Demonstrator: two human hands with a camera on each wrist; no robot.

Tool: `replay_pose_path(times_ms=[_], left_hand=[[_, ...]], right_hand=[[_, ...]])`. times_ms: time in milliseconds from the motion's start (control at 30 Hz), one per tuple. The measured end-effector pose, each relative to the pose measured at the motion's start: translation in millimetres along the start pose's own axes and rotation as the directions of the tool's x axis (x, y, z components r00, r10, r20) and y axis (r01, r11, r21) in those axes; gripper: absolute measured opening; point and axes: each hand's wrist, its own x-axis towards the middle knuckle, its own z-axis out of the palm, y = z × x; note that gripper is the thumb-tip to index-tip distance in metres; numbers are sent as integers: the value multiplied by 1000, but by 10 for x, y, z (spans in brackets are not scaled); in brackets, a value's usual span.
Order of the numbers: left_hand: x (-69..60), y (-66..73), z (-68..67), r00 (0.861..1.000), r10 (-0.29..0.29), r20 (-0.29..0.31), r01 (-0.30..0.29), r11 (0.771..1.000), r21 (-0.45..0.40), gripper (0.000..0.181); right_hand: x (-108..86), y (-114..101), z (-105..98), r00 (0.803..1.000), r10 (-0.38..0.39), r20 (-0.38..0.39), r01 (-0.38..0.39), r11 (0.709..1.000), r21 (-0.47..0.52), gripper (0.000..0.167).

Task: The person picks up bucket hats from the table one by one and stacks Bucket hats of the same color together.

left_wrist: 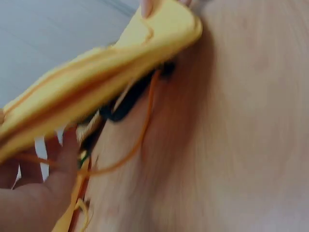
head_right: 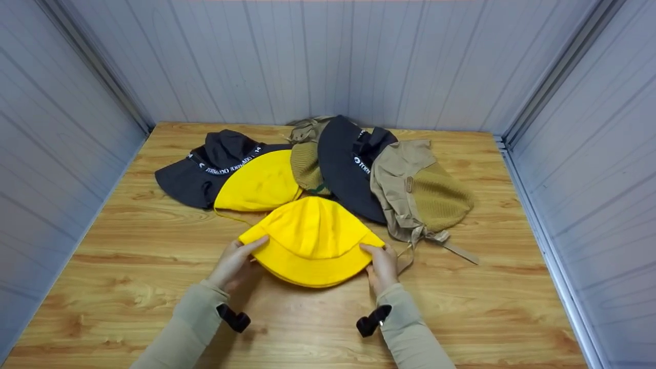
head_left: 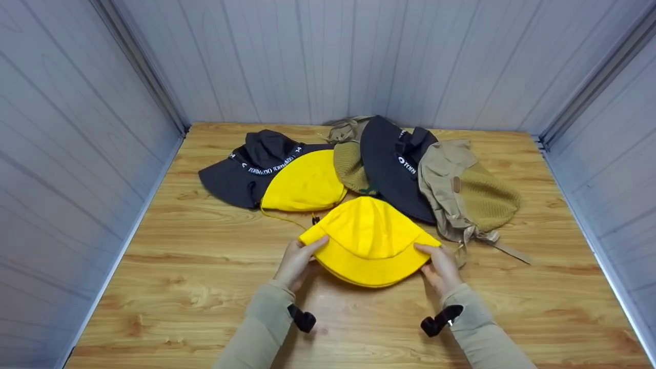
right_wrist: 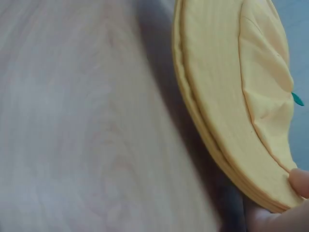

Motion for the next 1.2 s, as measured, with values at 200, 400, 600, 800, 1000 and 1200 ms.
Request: replay_pose_path(times_ms=[200, 400, 600, 800, 1000, 1200], left_hand=[[-40, 47, -194, 996, 10, -88, 7, 982, 188, 56], [-79, 83, -346, 982, 53, -181, 18, 929, 370, 44], [-126, 40, -494, 963, 131, -234, 7, 859, 512, 33], [-206, 56, -653, 949, 167, -268, 33, 791, 610, 42], [-274, 113, -811, 947, 173, -270, 78, 693, 717, 47], [-345, 155, -966, 948, 159, -276, 120, 625, 772, 48]], right_hand=[[-2, 104, 17, 1000, 5, -4, -5, 995, -101, 58], [-21, 166, 50, 1000, 13, -17, -16, 986, -163, 58], [-50, 224, 104, 1000, 6, 14, -2, 959, -283, 47], [-99, 315, 192, 999, -20, 37, 32, 924, -381, 43], [-142, 421, 259, 996, -30, 90, 69, 880, -470, 44], [-189, 498, 330, 984, -37, 174, 130, 819, -559, 44]])
